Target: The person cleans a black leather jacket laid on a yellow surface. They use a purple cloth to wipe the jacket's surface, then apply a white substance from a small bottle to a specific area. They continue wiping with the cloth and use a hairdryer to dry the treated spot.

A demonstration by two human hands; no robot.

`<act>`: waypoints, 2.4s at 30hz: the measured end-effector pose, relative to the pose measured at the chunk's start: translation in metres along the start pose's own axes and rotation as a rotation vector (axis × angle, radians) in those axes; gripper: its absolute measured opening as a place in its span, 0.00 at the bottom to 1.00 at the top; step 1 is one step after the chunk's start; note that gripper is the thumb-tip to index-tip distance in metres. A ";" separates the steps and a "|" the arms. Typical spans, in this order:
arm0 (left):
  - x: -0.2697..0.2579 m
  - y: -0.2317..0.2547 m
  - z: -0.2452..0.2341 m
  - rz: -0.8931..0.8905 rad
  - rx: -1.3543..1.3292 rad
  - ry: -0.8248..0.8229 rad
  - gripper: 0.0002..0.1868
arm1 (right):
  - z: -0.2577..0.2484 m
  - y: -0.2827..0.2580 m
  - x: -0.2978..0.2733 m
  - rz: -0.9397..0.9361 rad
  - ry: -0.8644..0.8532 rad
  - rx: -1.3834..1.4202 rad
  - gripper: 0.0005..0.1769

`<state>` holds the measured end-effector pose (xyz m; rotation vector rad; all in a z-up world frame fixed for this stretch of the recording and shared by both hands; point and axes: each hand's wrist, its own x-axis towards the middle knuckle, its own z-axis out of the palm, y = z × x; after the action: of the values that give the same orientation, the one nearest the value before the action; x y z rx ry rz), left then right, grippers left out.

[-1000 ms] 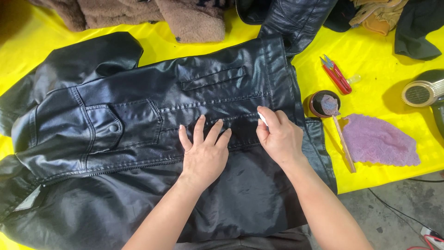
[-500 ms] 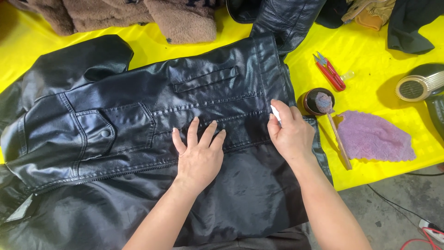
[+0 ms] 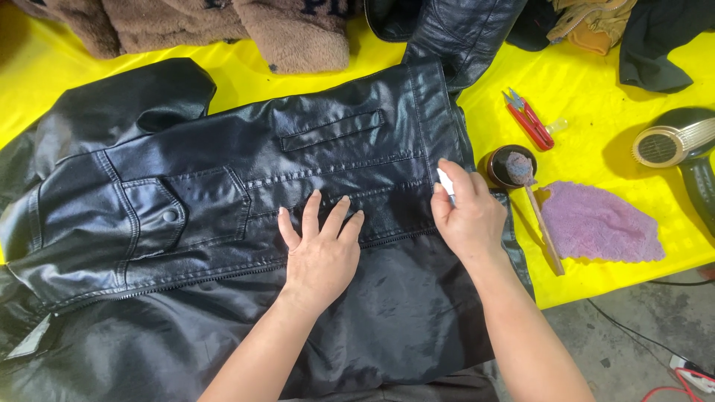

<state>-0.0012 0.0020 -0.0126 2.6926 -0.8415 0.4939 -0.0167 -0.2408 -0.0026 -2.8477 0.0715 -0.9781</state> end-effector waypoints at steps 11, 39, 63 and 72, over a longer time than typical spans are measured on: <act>-0.003 -0.002 0.002 0.003 -0.029 -0.024 0.19 | 0.010 -0.016 0.003 -0.078 -0.041 0.064 0.18; -0.001 -0.003 -0.002 -0.021 -0.035 -0.115 0.18 | 0.027 -0.046 0.001 -0.212 -0.204 0.034 0.16; 0.000 -0.002 -0.002 -0.008 -0.027 -0.069 0.19 | 0.000 0.015 -0.003 -0.026 -0.059 -0.023 0.17; 0.000 -0.001 0.000 -0.012 0.003 -0.063 0.18 | 0.024 -0.027 -0.007 -0.131 -0.072 0.093 0.18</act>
<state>-0.0005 0.0022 -0.0128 2.7276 -0.8419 0.4102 -0.0071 -0.2107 -0.0219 -2.8284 -0.1655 -0.8755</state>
